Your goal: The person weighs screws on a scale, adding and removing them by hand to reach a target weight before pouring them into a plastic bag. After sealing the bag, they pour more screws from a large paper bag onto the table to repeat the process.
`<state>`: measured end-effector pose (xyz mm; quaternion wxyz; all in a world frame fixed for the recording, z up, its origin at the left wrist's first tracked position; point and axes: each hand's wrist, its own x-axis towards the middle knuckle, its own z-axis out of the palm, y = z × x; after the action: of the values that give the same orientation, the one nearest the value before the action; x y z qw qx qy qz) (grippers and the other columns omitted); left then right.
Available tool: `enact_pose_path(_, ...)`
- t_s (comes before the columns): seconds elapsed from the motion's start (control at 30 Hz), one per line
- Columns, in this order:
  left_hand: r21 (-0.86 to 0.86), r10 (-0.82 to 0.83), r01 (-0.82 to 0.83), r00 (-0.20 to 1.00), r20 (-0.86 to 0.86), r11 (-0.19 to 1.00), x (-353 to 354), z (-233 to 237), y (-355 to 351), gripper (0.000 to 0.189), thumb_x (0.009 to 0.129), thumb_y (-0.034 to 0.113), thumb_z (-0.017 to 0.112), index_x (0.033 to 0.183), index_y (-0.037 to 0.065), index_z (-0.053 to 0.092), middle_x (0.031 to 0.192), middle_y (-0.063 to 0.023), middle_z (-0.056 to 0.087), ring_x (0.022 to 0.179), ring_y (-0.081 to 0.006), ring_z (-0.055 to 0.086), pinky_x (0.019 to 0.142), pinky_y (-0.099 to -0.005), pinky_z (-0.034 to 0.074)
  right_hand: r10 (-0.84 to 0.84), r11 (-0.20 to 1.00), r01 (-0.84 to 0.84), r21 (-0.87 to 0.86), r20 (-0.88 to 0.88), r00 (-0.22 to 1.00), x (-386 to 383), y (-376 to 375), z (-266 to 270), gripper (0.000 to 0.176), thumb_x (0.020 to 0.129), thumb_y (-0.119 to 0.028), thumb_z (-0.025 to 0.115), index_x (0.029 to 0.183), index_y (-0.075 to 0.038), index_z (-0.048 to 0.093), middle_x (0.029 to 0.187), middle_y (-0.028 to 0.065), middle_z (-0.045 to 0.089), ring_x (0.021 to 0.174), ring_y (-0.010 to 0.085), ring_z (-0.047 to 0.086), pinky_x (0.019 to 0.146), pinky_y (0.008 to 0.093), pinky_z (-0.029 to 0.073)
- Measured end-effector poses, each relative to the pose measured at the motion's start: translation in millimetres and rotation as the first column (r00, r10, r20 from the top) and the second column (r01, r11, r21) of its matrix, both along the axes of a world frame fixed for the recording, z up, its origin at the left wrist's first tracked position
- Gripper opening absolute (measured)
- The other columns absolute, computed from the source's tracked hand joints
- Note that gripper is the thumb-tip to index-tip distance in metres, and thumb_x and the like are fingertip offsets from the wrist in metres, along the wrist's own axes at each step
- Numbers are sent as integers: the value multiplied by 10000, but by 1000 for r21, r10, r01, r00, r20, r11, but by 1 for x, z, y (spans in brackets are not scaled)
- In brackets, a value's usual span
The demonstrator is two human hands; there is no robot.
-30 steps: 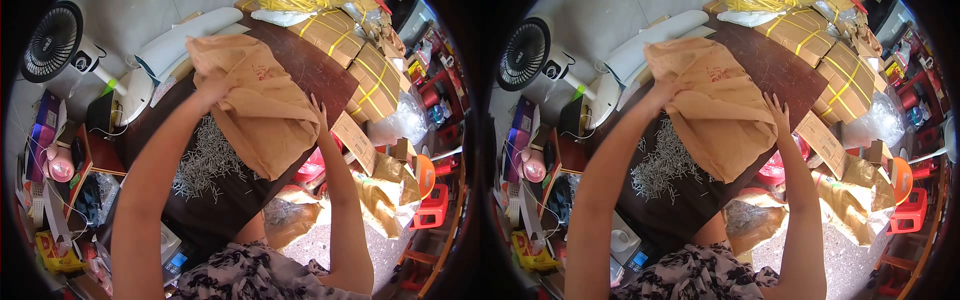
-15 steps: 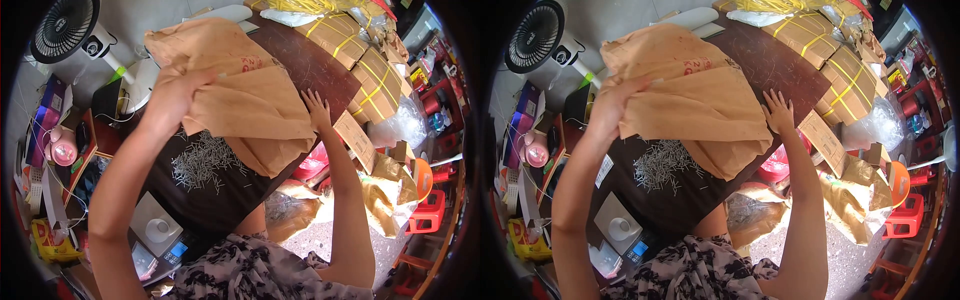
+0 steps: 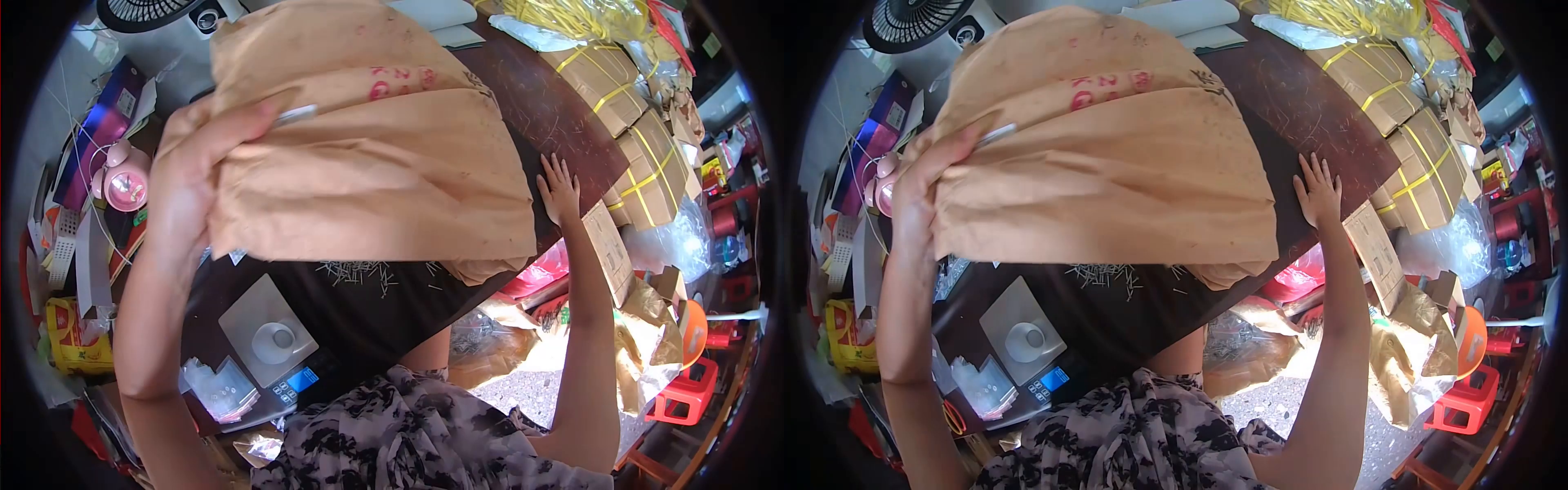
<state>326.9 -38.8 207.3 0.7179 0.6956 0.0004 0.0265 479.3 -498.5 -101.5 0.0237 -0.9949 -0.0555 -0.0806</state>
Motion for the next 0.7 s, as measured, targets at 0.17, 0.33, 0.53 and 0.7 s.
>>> enact_pose_path(0.17, -32, 289, -288, 956, 51, 957, -35, 1, 35, 343, 775, 72, 653, 1080, -80, 610, 951, -143, 676, 819, -202, 674, 798, -299, 538, -10, 1000, 11, 9, -15, 1000, -2, 3, 3, 546, 952, -478, 361, 1464, -305, 287, 1543, 26, 239, 1427, 254, 199, 1134, 525, 142)
enact_pose_path(0.33, 72, 309, -317, 945, 108, 946, -71, 2, 79, 419, 818, 158, 604, 1166, -74, 576, 1141, -166, 612, 1023, -249, 619, 920, -357, 501, -18, 1000, 18, 7, -14, 1000, -3, 4, 4, 543, 954, -477, 355, 1464, -306, 287, 1542, 31, 241, 1427, 255, 201, 1134, 524, 142)
enact_pose_path(0.53, 113, 379, -423, 881, 282, 899, -109, -18, 160, 461, 896, 263, 549, 1220, -63, 550, 1290, -175, 540, 1142, -289, 565, 972, -400, 476, -13, 1000, 13, 0, 4, 1000, -2, 2, 1, 540, 955, -483, 349, 1464, -315, 286, 1541, 39, 246, 1426, 254, 204, 1135, 517, 139)
enact_pose_path(0.7, -29, 348, -347, 933, 94, 937, -99, -16, 173, 466, 899, 247, 545, 1250, -59, 530, 1265, -183, 555, 1113, -284, 583, 965, -399, 478, -31, 999, 30, -14, -4, 1000, -2, 5, 1, 540, 958, -489, 339, 1468, -326, 270, 1543, 38, 239, 1430, 250, 192, 1140, 507, 124)
